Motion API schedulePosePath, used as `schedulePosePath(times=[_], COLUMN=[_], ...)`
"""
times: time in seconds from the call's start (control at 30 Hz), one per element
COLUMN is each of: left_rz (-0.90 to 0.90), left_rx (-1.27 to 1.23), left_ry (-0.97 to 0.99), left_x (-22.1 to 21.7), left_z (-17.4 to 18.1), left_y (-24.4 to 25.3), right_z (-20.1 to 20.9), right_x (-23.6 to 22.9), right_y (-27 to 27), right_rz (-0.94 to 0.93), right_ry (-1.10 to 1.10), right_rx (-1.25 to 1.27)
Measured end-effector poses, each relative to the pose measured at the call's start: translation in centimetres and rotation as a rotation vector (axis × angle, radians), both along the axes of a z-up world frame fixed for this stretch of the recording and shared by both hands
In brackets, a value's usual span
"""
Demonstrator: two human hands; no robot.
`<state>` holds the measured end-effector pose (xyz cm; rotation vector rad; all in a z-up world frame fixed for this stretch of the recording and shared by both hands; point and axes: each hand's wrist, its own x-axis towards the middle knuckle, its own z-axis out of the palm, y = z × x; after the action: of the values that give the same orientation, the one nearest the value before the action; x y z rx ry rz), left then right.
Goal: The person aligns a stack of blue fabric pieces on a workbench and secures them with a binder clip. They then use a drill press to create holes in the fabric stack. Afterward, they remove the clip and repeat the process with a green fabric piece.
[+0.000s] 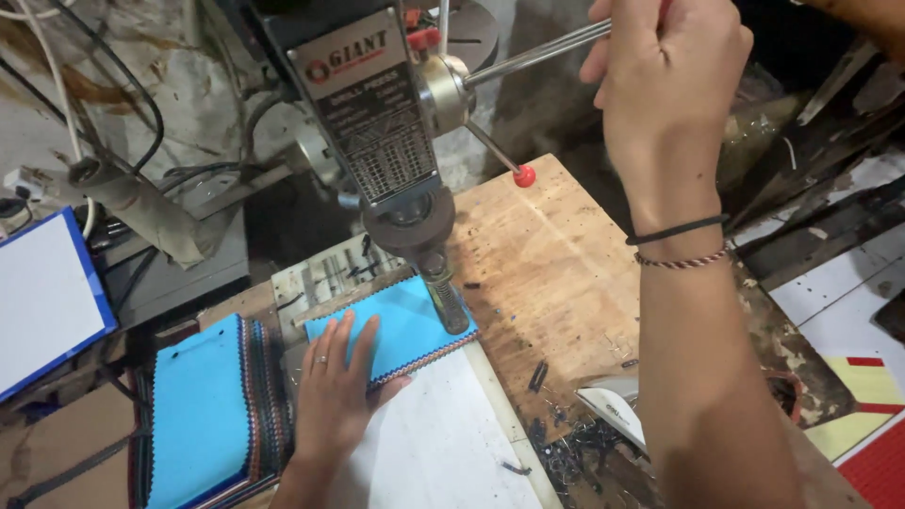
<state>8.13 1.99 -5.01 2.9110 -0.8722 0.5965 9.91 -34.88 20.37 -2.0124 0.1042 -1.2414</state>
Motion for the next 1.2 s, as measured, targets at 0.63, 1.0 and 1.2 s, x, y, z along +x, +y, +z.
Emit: schedulePosePath(times=[0.63,1.0,1.2], left_rz=[0.0,0.034,0.056], left_rx=[-0.035,0.008,0.076], left_ry=[-0.039,-0.018,-0.061], left_x=[0.1,-0.1,-0.1], left_z=[-1.3,-0.2,0.0], left_y=[0.5,0.2,0.2], right_z=[-2.1,-3.8,-8.7], right_x=[0.0,1.0,1.2], right_y=[0.3,-0.9,-5.2], right_rz=[0.067,0.055,0.133], right_ry=[-0.134,0.113,0.081], right_rx=[-0.013,0.304,0.02])
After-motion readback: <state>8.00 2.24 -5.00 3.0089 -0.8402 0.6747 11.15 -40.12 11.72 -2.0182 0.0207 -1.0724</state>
